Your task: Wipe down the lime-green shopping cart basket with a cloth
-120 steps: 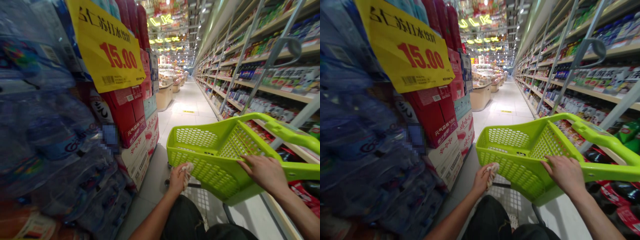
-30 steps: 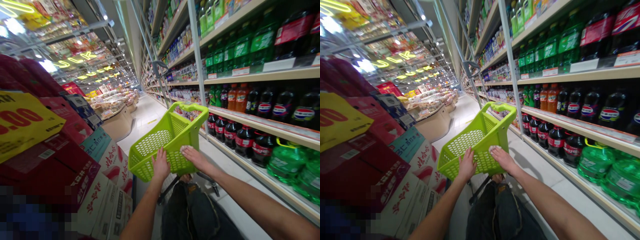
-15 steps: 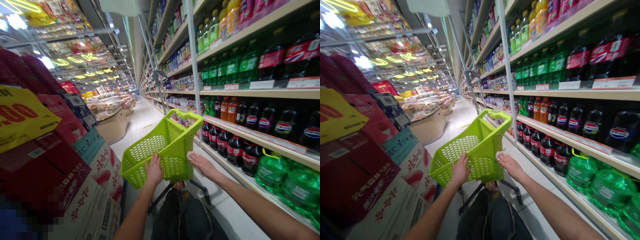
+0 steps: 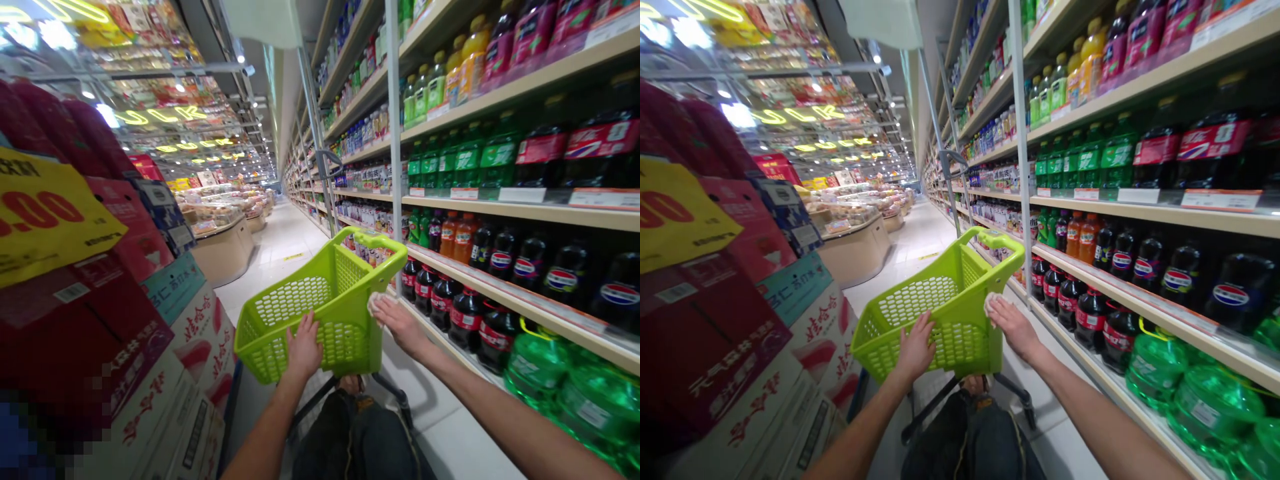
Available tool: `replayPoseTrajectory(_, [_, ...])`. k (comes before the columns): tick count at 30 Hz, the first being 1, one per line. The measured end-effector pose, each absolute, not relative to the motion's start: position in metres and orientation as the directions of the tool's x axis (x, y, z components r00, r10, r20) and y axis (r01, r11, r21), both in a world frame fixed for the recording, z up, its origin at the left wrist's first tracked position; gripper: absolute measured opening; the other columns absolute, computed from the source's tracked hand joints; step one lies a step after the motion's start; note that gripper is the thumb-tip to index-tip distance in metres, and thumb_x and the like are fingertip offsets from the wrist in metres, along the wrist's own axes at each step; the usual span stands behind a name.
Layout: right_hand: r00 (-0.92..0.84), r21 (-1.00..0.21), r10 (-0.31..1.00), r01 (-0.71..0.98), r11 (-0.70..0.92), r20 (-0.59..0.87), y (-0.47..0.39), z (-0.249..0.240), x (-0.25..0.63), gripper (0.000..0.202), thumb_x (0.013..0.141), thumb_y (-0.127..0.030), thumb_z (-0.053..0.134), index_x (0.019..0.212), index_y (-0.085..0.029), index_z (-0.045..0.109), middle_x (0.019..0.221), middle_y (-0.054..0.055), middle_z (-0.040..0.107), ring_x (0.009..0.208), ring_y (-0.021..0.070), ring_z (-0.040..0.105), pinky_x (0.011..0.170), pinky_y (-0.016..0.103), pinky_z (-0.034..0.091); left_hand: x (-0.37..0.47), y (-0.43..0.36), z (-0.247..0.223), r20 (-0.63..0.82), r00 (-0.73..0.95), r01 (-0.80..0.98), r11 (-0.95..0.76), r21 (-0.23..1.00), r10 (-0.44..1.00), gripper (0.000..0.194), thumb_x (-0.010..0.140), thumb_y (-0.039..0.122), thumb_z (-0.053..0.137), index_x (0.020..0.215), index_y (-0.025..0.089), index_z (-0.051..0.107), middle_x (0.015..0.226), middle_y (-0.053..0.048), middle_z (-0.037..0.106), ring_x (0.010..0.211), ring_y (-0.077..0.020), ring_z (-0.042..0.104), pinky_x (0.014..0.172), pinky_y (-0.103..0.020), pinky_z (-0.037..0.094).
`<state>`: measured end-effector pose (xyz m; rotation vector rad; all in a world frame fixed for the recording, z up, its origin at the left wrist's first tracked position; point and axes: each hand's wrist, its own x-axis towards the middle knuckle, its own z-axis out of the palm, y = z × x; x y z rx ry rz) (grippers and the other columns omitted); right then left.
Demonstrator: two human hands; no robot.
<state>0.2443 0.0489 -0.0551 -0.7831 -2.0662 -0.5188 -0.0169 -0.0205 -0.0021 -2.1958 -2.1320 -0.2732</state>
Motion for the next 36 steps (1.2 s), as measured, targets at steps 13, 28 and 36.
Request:
replayPoseTrajectory(13, [-0.599,0.202,0.356,0.668,0.717,0.718,0.077,-0.006,0.192,0.032,0.084,-0.010,0.042,0.107,-0.021,0.060,0.118,0.006,0.058,0.119,0.0175,0.044,0.096,0.038,0.040,-0.017,-0.025,-0.003,0.188,0.015,0.994,-0.036,0.107,0.982,0.050,0.070,0.013,0.043,0.119,0.022,0.048,0.144,-0.002,0.023,0.132,-0.0225,0.020,0.104,-0.057,0.016])
replayPoseTrajectory(28, [-0.545,0.189,0.451,0.760,0.622,0.707,0.087,0.023,0.214,0.038,0.084,-0.009,0.039,0.118,-0.019,0.053,0.119,0.009,0.056,0.117,0.0202,0.046,0.097,0.039,0.039,-0.042,-0.030,-0.003,0.186,-0.098,0.988,0.073,0.135,0.978,0.055,0.071,0.013,0.042,0.125,0.019,0.041,0.144,-0.008,0.025,0.132,-0.0222,0.022,0.105,-0.055,0.015])
replayPoseTrajectory(36, [-0.533,0.108,0.516,0.758,0.643,0.671,0.078,0.003,0.174,0.032,0.082,-0.007,0.042,0.108,-0.013,0.059,0.121,0.014,0.054,0.119,0.0240,0.043,0.096,0.043,0.039,-0.054,-0.037,-0.012,0.161,-0.103,0.986,0.080,0.144,0.982,0.061,0.070,0.015,0.042,0.130,0.016,0.033,0.145,-0.007,0.021,0.133,-0.0209,0.017,0.105,-0.055,0.014])
